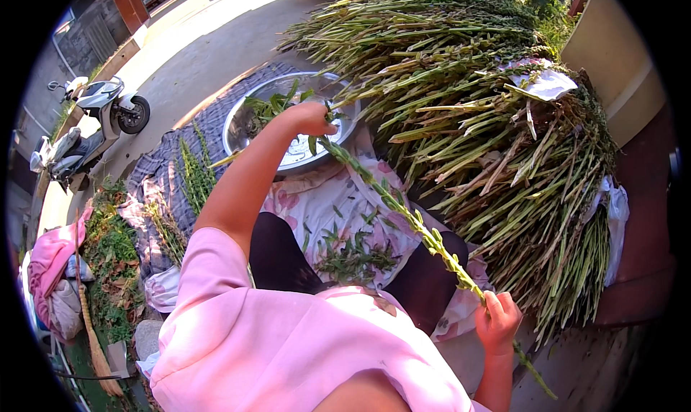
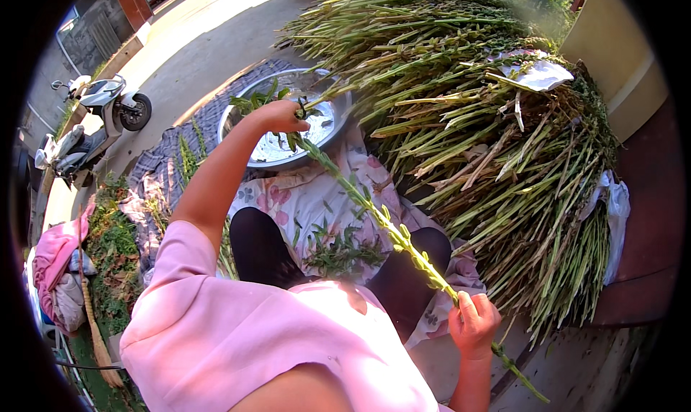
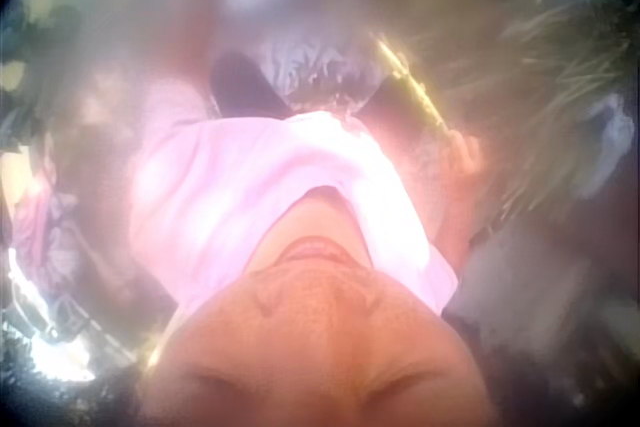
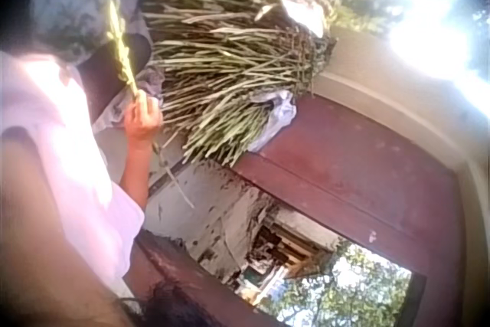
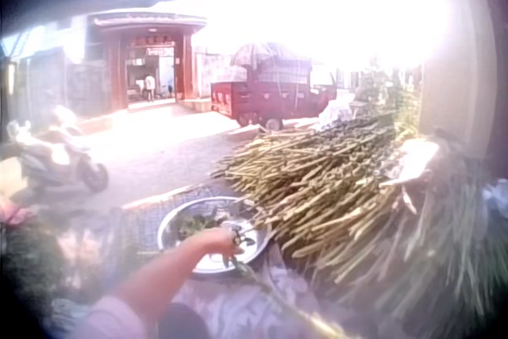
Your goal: The person strips small green pods or buds from long stalks by hand and places the stripped stalks onto a pile.
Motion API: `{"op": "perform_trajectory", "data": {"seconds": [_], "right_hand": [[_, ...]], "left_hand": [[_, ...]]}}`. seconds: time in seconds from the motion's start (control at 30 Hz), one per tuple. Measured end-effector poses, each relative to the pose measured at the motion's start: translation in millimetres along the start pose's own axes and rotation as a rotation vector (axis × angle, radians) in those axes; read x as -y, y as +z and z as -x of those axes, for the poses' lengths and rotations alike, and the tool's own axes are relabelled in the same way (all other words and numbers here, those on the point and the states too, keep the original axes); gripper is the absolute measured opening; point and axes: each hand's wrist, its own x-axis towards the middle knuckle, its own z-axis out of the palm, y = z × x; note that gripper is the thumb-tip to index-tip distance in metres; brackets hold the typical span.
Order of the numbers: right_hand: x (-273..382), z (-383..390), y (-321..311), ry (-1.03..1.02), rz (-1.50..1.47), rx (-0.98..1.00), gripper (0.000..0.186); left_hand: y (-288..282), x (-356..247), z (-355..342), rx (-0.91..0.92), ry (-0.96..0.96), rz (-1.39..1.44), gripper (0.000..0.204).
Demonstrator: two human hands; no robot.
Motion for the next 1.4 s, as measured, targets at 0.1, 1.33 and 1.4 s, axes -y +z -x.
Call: {"op": "perform_trajectory", "data": {"seconds": [0.1,1.33,1.4], "right_hand": [[0.2,-2.8,-0.9,-0.013,0.012,0.022,0.024],[-15.7,23.3,8.5,0.275,-0.309,0.079,0.021],[-15.5,27.1,6.9,0.321,-0.38,0.112,0.02]], "left_hand": [[14.5,16.3,-13.4,0.018,0.054,0.131,0.027],[102.6,-32.3,79.1,-0.511,0.246,0.661,0.033],[88.4,-2.5,42.4,-0.899,0.08,0.975,0.035]]}}
